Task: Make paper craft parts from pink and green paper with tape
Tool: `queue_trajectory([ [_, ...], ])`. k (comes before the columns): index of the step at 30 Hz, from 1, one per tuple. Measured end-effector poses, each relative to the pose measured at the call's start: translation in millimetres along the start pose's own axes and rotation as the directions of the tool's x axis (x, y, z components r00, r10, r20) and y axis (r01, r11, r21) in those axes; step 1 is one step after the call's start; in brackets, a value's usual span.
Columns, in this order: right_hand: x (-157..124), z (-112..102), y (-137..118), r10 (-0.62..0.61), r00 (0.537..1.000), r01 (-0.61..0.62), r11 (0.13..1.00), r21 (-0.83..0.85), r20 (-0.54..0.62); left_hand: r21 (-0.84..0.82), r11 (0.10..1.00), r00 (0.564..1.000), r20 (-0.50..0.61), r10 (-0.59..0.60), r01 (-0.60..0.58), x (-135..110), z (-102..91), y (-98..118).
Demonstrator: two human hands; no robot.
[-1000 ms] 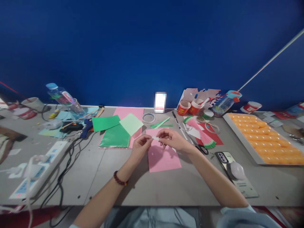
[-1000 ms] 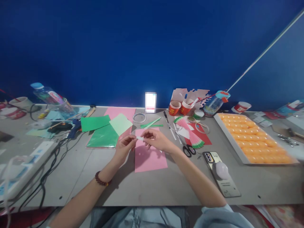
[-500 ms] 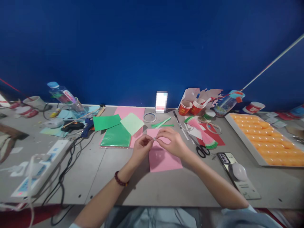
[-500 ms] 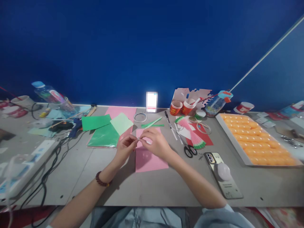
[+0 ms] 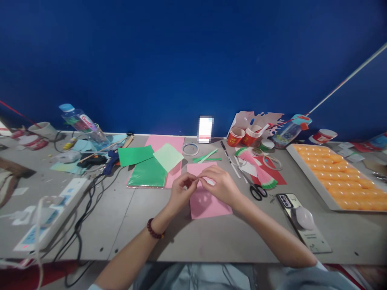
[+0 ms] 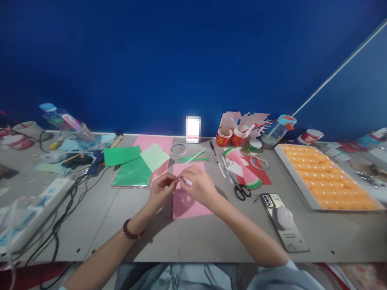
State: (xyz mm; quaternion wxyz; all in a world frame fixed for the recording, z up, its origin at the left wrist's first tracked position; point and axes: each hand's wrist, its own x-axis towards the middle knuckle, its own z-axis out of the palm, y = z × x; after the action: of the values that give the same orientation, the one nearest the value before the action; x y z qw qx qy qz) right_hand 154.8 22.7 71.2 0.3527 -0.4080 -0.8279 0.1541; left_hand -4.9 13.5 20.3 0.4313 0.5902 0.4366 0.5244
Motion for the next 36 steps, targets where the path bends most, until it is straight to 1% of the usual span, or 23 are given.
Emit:
queue_trajectory([
  [7, -4.4, 6.1, -2.3, -0.090, 0.996, 0.087, 0.981, -0.172, -0.008, 0.020, 1.000, 1.000, -0.011, 0.022, -0.022, -0.4, 1.0, -0.3],
  [10, -5.1, 9.0, -2.1, -0.094, 0.995, 0.087, 0.978, -0.189, -0.027, 0.025, 0.999, 1.000, 0.005, 0.020, -0.020, -0.9, 1.4, 0.2],
  [12, -4.7, 9.9, -1.5, -0.066, 0.997, 0.057, 0.984, -0.170, -0.050, 0.022, 1.000, 1.000, 0.005, 0.018, -0.018, -1.2, 1.8, 0.4],
  [14, -4.0, 9.4, -0.9, -0.013, 0.997, 0.003, 0.991, -0.132, -0.078, 0.014, 1.000, 1.000, -0.004, 0.008, -0.008, -1.4, 2.2, 0.3],
  [16, -3.0, 7.7, -0.5, 0.044, 0.994, -0.052, 0.996, -0.078, -0.098, -0.001, 1.000, 1.000, -0.014, -0.005, 0.005, -1.5, 2.5, 0.4],
  [18, -1.9, 5.3, -0.4, 0.080, 0.992, -0.082, 0.997, -0.012, -0.093, -0.017, 1.000, 1.000, -0.021, -0.013, 0.013, -1.5, 2.5, 0.8],
  [21, -0.4, 2.1, -0.4, 0.078, 0.996, -0.074, 0.995, 0.060, -0.054, -0.032, 0.999, 1.000, -0.026, -0.018, 0.017, -1.7, 2.3, 1.4],
  [23, 0.2, 1.0, -0.1, 0.061, 0.998, -0.059, 0.996, 0.063, -0.029, -0.038, 0.999, 0.999, -0.029, -0.023, 0.022, -1.7, 2.1, 1.3],
  [29, 0.0, 1.1, 0.6, 0.011, 1.000, -0.012, 1.000, -0.029, -0.015, -0.023, 1.000, 1.000, -0.026, -0.003, 0.003, -1.3, 2.1, -0.6],
  [33, -1.3, 3.1, -1.4, -0.060, 0.998, 0.054, 0.984, -0.168, -0.029, 0.013, 1.000, 1.000, -0.005, 0.026, -0.026, -1.7, 2.4, -0.5],
  [36, -2.3, 5.4, -2.4, -0.083, 0.996, 0.071, 0.968, -0.240, -0.040, 0.018, 0.999, 1.000, 0.006, 0.027, -0.027, -2.4, 2.8, -0.7],
])
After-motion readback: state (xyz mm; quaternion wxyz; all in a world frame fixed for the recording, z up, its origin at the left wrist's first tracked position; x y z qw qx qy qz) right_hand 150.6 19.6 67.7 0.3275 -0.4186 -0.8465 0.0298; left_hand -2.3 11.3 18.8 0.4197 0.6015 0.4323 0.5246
